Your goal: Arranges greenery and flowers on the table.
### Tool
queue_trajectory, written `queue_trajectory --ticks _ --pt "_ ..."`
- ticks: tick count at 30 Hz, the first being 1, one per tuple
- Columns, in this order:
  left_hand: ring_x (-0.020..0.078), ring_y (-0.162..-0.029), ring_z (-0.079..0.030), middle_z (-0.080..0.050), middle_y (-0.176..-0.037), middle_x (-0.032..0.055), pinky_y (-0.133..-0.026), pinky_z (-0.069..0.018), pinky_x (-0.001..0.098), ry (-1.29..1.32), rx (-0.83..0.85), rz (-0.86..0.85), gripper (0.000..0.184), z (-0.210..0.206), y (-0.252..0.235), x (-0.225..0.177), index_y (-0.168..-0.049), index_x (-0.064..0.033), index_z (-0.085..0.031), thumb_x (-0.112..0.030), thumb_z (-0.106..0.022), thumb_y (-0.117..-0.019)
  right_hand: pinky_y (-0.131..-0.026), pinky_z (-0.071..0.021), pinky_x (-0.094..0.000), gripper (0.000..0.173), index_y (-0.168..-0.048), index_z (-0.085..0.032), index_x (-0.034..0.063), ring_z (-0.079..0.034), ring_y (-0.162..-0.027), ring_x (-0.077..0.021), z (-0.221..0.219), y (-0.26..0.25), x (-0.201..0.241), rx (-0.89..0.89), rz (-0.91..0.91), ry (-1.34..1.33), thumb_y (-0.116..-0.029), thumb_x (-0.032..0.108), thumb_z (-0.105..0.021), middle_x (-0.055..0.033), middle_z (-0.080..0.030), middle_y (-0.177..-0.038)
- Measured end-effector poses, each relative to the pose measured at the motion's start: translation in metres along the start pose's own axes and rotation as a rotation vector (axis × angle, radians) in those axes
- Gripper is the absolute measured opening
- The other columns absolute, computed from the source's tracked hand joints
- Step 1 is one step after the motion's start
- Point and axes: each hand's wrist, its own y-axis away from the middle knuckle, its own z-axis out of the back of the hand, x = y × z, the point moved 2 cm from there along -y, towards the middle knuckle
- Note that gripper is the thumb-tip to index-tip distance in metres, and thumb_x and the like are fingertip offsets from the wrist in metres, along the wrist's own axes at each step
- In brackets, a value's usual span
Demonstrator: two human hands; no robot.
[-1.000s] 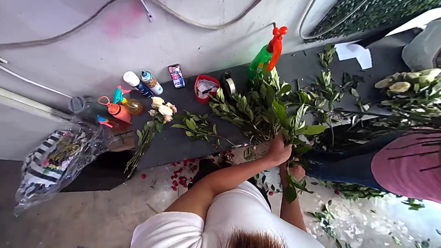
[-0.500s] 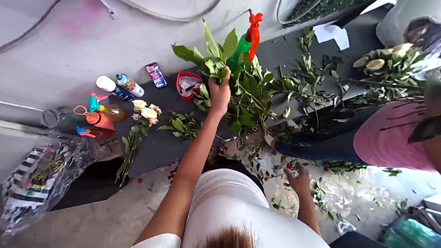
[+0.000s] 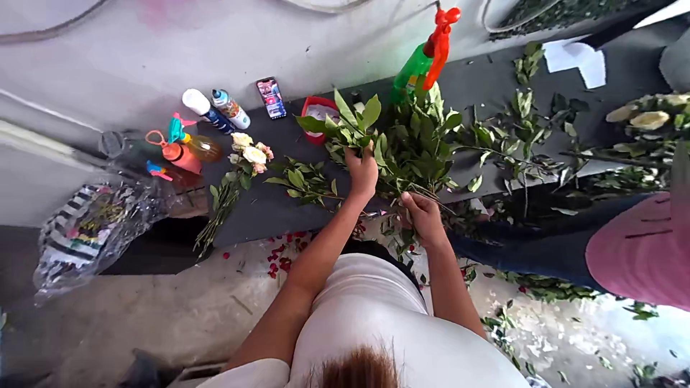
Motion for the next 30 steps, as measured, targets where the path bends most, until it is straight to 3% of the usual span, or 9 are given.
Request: queue_trajectory --ticks 2,4,7,12,14,16,19,24,30 --pt "0.0155 -0.093 -0.060 -0.057 -0.111 0.0153 -0.086 -0.0548 0.0334 -0.018 -0.035 0.045 0.031 0.011 -0.007 -0.002 -0.135 0.0070 -0.042 -0.006 -0.046 -0.1068 -0.073 -0.0528 -0.0480 0.036 -0.102 -0.068 -0.0073 -0.064 -0.075 -0.0287 0.018 -0.001 -0.011 -0.090 0.041 0.482 -0.1078 0.024 -0.051 -0.0194 -0.065 -0.082" --pt "0.0157 -0.090 -0.061 -0.058 -0.110 0.0149 -0.084 -0.0555 0.0342 -0.018 -0.118 -0.009 0.035 0.032 -0.028 -0.017 -0.139 0.0060 -0.040 -0.009 -0.045 -0.1075 -0.094 -0.0461 -0.0689 0.045 -0.115 -0.065 -0.0142 -0.064 -0.105 -0.0532 0.047 0.003 -0.046 -0.158 -0.135 0.689 -0.1101 0.026 -0.045 -0.0377 -0.066 -0.106" --pt "0.0131 -0.081 -0.061 -0.057 -0.102 0.0106 -0.076 -0.0575 0.0320 0.027 -0.247 -0.064 0.032 0.076 -0.066 -0.055 -0.137 0.0027 -0.036 -0.013 -0.041 -0.1100 -0.104 -0.0394 -0.0693 0.050 -0.124 -0.059 -0.0194 -0.056 -0.120 -0.0583 0.100 0.038 -0.120 -0.262 -0.418 0.690 -0.1117 0.025 -0.040 -0.0438 -0.059 -0.121" --pt "0.0178 -0.095 -0.063 -0.059 -0.114 0.0128 -0.085 -0.0567 0.0364 -0.060 -0.215 0.162 0.034 0.134 -0.085 -0.022 -0.139 -0.0018 -0.042 -0.020 -0.044 -0.1106 -0.108 -0.0405 -0.0631 0.040 -0.124 -0.061 -0.0156 -0.054 -0.130 -0.0505 0.153 0.114 -0.225 -0.160 -0.935 0.855 -0.1051 0.019 -0.055 -0.0382 -0.058 -0.133" --pt "0.0229 -0.118 -0.058 -0.055 -0.135 0.0163 -0.099 -0.0514 0.0435 -0.153 -0.180 0.290 0.049 0.153 -0.092 0.010 -0.149 -0.0045 -0.037 -0.027 -0.051 -0.1082 -0.109 -0.0403 -0.0621 0.043 -0.130 -0.060 -0.0109 -0.050 -0.136 -0.0477 0.157 0.121 -0.244 -0.082 -1.039 0.921 -0.1014 0.022 -0.061 -0.0352 -0.054 -0.140" --pt "0.0295 -0.141 -0.044 -0.042 -0.155 0.0191 -0.113 -0.0414 0.0524 -0.263 -0.203 0.404 0.077 0.180 -0.103 0.053 -0.158 -0.0075 -0.028 -0.037 -0.068 -0.0987 -0.111 -0.0347 -0.0688 0.050 -0.142 -0.051 -0.0099 -0.039 -0.141 -0.0547 0.146 0.107 -0.225 -0.099 -0.934 0.903 -0.1034 0.022 -0.056 -0.0403 -0.040 -0.150" --pt "0.0429 -0.146 -0.032 -0.028 -0.159 0.0310 -0.116 -0.0349 0.0590 -0.460 -0.396 0.475 0.113 0.203 -0.096 0.086 -0.162 -0.0046 -0.010 -0.042 -0.083 -0.0848 -0.111 -0.0362 -0.0676 0.049 -0.149 -0.046 -0.0058 -0.038 -0.142 -0.0544 0.109 0.049 -0.167 -0.137 -0.612 0.843 -0.1045 0.015 -0.053 -0.0379 -0.035 -0.155" --pt "0.0438 -0.146 -0.033 -0.030 -0.160 0.0288 -0.115 -0.0345 0.0569 -0.618 -0.268 0.315 0.073 0.233 -0.037 0.085 -0.157 -0.0023 -0.034 -0.027 -0.068 -0.0982 -0.111 -0.0391 -0.0626 0.041 -0.141 -0.055 -0.0056 -0.045 -0.137 -0.0525 0.048 -0.051 -0.101 -0.061 -0.264 0.740 -0.1020 0.009 -0.057 -0.0361 -0.046 -0.147" --pt "0.0509 -0.140 -0.040 -0.037 -0.151 0.0392 -0.115 -0.0375 0.0531 -1.084 -0.312 0.430 0.048 0.358 0.080 0.102 -0.144 0.0098 -0.048 -0.003 -0.058 -0.0986 -0.112 -0.0402 -0.0579 0.034 -0.134 -0.060 -0.0066 -0.052 -0.132 -0.0474 0.029 -0.122 -0.107 -0.153 -0.207 0.620 -0.1057 0.007 -0.047 -0.0329 -0.056 -0.138"
